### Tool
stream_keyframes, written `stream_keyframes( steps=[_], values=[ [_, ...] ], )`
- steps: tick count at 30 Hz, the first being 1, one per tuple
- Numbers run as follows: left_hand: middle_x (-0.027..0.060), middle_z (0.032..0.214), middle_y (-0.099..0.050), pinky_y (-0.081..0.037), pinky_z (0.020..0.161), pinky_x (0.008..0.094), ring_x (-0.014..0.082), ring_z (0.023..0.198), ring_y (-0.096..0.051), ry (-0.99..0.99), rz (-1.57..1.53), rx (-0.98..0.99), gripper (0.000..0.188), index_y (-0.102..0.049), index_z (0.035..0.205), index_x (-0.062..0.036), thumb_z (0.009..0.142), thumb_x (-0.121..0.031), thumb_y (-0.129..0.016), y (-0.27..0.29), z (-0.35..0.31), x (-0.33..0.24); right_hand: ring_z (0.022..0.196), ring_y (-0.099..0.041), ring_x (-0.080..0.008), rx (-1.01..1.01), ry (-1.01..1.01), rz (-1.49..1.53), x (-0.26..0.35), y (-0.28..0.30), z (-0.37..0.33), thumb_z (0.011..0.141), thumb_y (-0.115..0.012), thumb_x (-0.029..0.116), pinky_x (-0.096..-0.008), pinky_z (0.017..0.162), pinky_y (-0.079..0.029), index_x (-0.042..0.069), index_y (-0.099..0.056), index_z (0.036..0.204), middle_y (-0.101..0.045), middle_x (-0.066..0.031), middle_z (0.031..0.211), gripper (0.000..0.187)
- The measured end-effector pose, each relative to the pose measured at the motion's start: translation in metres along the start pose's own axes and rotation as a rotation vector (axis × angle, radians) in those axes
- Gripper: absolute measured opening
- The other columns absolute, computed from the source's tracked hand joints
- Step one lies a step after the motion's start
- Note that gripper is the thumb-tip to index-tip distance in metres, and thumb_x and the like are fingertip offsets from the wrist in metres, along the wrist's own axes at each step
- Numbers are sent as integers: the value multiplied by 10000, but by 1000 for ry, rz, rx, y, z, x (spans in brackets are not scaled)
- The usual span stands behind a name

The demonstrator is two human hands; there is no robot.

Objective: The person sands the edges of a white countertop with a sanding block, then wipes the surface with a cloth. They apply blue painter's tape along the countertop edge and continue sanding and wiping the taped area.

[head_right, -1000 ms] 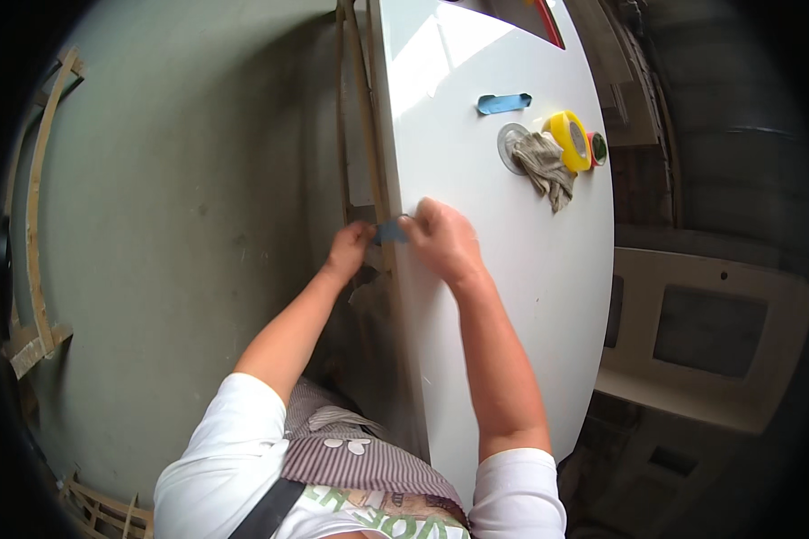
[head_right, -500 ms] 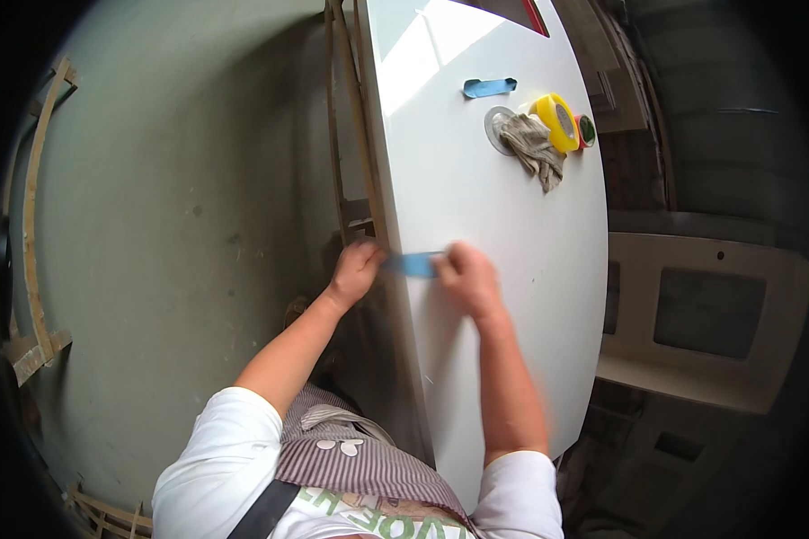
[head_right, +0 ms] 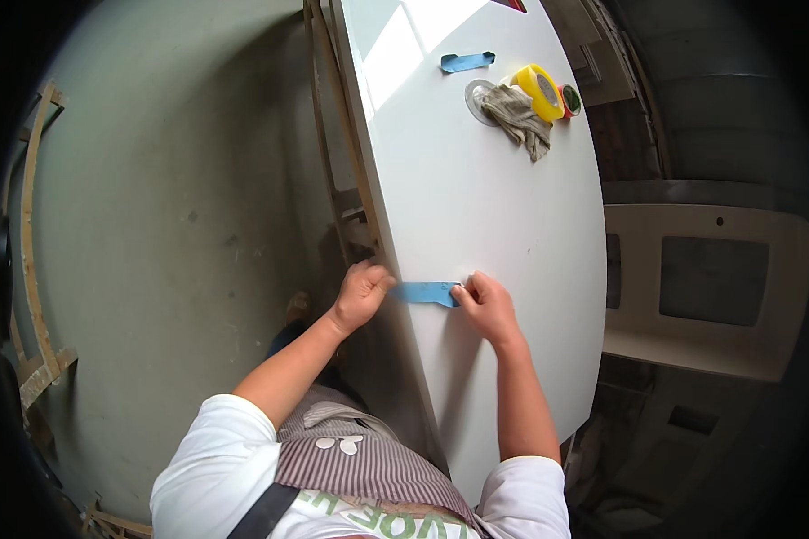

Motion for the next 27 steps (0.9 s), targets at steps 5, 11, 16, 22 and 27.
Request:
stream_keyframes(
  steps=[5, 11, 16, 22, 27],
  values=[
    [133, 803, -646, -438, 727, 468, 354, 795, -570, 182, -42, -83, 121, -691, 853, -97, 855, -179, -601, -30, -62, 66, 615, -503, -263, 24, 381, -254, 65, -44, -29, 837, -697, 170, -398, 582, -435, 34, -492, 681, -514, -121, 630, 291],
    [151, 793, -646, -465, 715, 460, 368, 783, -582, 25, 169, -35, 143, -685, 829, -76, 860, -198, -617, -51, -78, 34, 694, -539, -326, -14, 322, -249, 8, -30, -59, 818, -702, 184, -426, 629, -441, 37, -495, 695, -526, -154, 673, 283],
    [123, 809, -650, -479, 719, 414, 330, 788, -596, 203, 11, 130, 181, -672, 848, -69, 894, -230, -603, -57, -161, 31, 642, -514, -315, 40, 408, -239, -13, -44, -133, 803, -722, 172, -425, 576, -415, 47, -457, 685, -511, -119, 653, 315],
    [57, 873, -636, -488, 768, 293, 158, 824, -601, 211, -356, 82, 73, -621, 901, -26, 886, -93, -643, -39, -166, -52, 590, -498, -314, -84, 326, -34, -50, -61, -225, 812, -686, 154, -419, 533, -397, 34, -461, 709, -490, -131, 650, 275],
    [95, 1071, -621, -494, 829, 259, 89, 907, -578, 386, -682, 98, 178, -486, 1031, -35, 895, 31, -579, -66, -226, -82, 588, -510, -327, -161, 194, 120, -78, -87, -264, 826, -663, 151, -425, 550, -419, 15, -472, 753, -506, -145, 655, 245]
  ],
)
Point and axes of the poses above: each hand's wrist, its own z-axis towards the middle knuckle, its own y-axis out of the back of the hand, x = y × z, the point moved 6 cm from there along z, towards the middle knuckle
